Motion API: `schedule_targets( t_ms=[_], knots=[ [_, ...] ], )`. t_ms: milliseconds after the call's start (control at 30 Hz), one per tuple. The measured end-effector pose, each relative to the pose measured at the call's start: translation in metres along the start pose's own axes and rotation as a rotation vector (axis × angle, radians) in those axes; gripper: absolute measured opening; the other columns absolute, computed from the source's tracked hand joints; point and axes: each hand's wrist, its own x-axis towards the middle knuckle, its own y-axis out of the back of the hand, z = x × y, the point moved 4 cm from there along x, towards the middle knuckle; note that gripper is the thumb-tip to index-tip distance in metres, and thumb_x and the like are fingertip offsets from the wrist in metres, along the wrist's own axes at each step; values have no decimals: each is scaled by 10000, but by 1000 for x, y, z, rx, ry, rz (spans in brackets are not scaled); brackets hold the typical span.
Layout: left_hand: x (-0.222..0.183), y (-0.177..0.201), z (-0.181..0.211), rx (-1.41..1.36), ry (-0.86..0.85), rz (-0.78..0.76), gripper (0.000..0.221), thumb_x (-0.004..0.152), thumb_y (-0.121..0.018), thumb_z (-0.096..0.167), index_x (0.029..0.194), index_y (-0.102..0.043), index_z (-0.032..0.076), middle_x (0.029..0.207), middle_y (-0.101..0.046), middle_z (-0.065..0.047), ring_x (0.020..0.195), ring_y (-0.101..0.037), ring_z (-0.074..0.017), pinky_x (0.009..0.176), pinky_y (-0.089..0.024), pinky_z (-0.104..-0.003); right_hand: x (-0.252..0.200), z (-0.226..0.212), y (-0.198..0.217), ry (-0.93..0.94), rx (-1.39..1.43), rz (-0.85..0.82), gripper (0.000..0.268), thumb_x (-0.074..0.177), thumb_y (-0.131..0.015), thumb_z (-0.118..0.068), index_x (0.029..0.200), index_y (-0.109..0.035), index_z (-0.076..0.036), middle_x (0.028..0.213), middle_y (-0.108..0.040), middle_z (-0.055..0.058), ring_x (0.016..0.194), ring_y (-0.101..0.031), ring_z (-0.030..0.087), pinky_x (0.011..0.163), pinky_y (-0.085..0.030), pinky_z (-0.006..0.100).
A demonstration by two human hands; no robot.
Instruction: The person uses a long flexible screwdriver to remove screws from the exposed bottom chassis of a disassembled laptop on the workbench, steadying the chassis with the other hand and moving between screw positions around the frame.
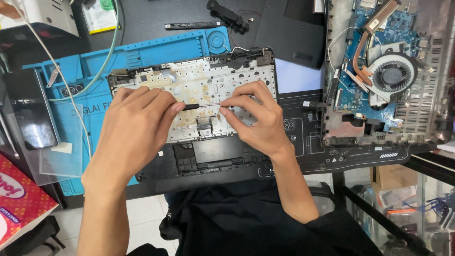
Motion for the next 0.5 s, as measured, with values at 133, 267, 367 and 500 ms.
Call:
schedule_targets(
  t_ms=[133, 267, 367, 500],
  knots=[
    [1, -2, 0, 19, -19, 9, 211, 1030, -664, 198, 881, -660, 49, 810, -658, -79, 817, -611, -282, 845, -445, -425, 1, -3, -3, 1, -6, 10, 178, 853, -853, -1, 991, -752, -48, 1017, -636, 63, 949, -639, 220, 777, -531, 324],
    [2, -2, 0, 35, -8, -2, 218, 1028, -667, 202, 871, -657, 51, 793, -653, -80, 809, -614, -280, 834, -443, -427, 1, -2, -5, -10, -15, 8, 182, 863, -843, 18, 1000, -738, -40, 1018, -629, 70, 961, -625, 237, 783, -517, 336],
    [2, -3, 0, 35, -7, -3, 218, 1028, -667, 203, 872, -655, 51, 795, -653, -82, 810, -616, -282, 830, -443, -427, 0, 0, -6, -13, -4, -1, 190, 860, -826, 34, 1004, -723, -37, 1025, -625, 74, 965, -613, 250, 802, -511, 349],
    [1, -3, 0, 29, 12, -9, 214, 1026, -664, 202, 877, -655, 49, 802, -654, -86, 808, -620, -287, 824, -444, -426, 0, 0, -7, 0, 39, -6, 199, 868, -793, 58, 1019, -700, -34, 1058, -628, 78, 1013, -627, 284, 873, -526, 356]
  ],
)
